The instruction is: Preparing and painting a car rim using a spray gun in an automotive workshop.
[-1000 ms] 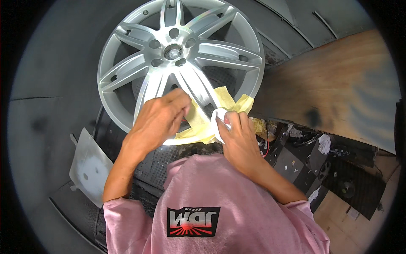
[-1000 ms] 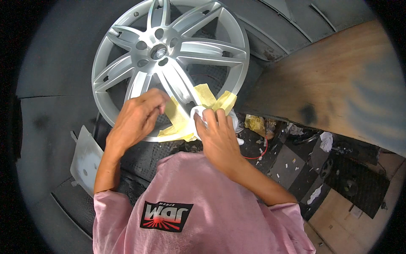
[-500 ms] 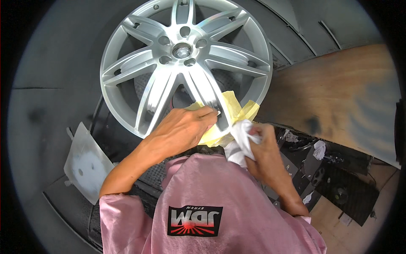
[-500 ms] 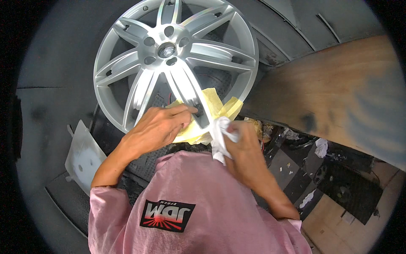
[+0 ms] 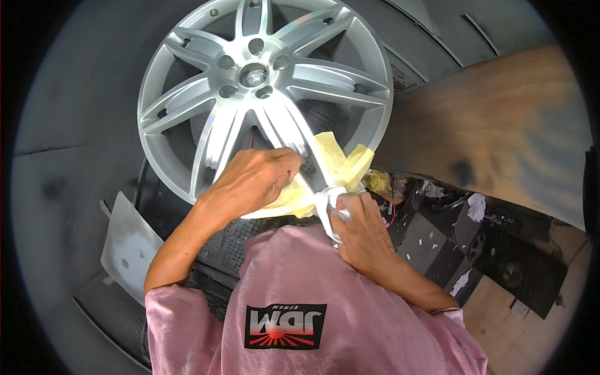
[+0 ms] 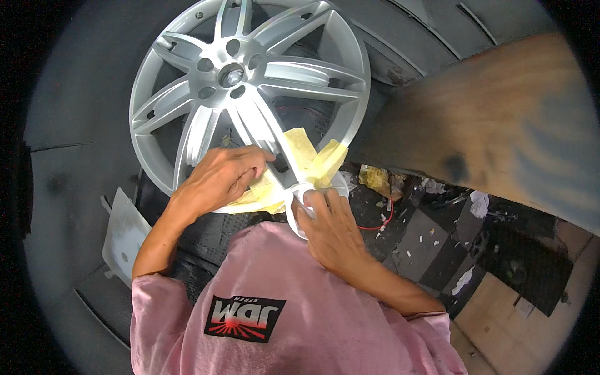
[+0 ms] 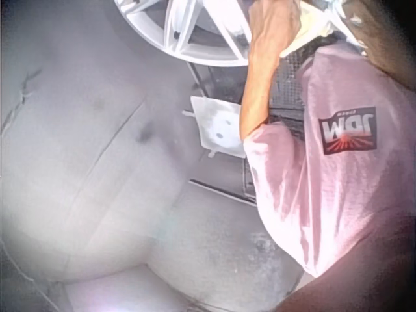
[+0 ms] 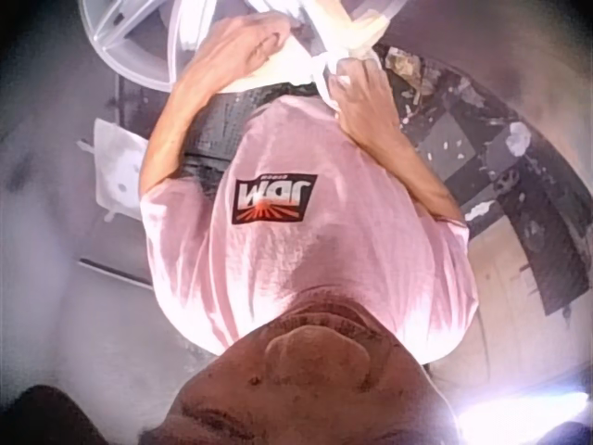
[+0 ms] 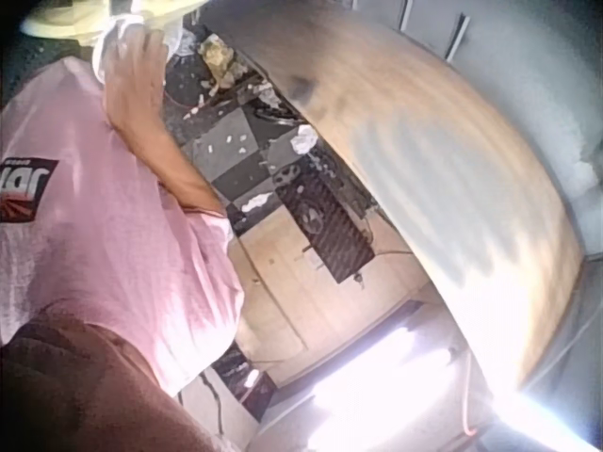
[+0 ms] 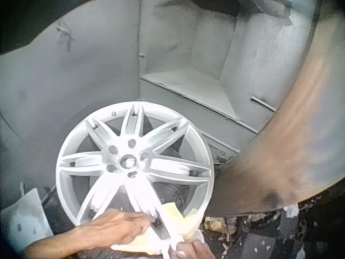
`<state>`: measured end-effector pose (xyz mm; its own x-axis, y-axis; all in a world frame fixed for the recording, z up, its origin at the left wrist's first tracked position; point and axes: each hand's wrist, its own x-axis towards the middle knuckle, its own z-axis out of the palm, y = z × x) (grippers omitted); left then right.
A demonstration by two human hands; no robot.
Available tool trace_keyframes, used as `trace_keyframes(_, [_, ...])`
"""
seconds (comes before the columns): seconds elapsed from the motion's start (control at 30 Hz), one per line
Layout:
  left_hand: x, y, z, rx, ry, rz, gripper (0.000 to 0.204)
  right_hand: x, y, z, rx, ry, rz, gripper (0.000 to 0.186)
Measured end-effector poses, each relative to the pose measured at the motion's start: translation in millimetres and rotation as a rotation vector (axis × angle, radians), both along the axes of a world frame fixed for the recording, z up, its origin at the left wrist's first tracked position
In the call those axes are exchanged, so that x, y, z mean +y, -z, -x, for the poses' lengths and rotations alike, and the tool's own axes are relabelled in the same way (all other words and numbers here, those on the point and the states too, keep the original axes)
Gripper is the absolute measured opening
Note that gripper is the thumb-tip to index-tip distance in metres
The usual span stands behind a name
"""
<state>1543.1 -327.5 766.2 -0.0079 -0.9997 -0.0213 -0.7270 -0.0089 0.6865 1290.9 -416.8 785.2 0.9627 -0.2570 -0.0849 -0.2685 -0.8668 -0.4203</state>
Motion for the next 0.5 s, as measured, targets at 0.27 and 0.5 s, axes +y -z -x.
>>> trace_keyframes(0.27, [-1.3,-29.6,-5.9,0.403,0.067,-0.035,0.012,-56.6,-105.9,16.6,-0.193,0.237,-0.674,0.027])
trace_keyframes(0.5, [-62.6,-116.9,-28.3,0.791,0.197,0.139,0.08,-80.3,-149.2,-42.4,-0.663,0.35,-1.18,0.082])
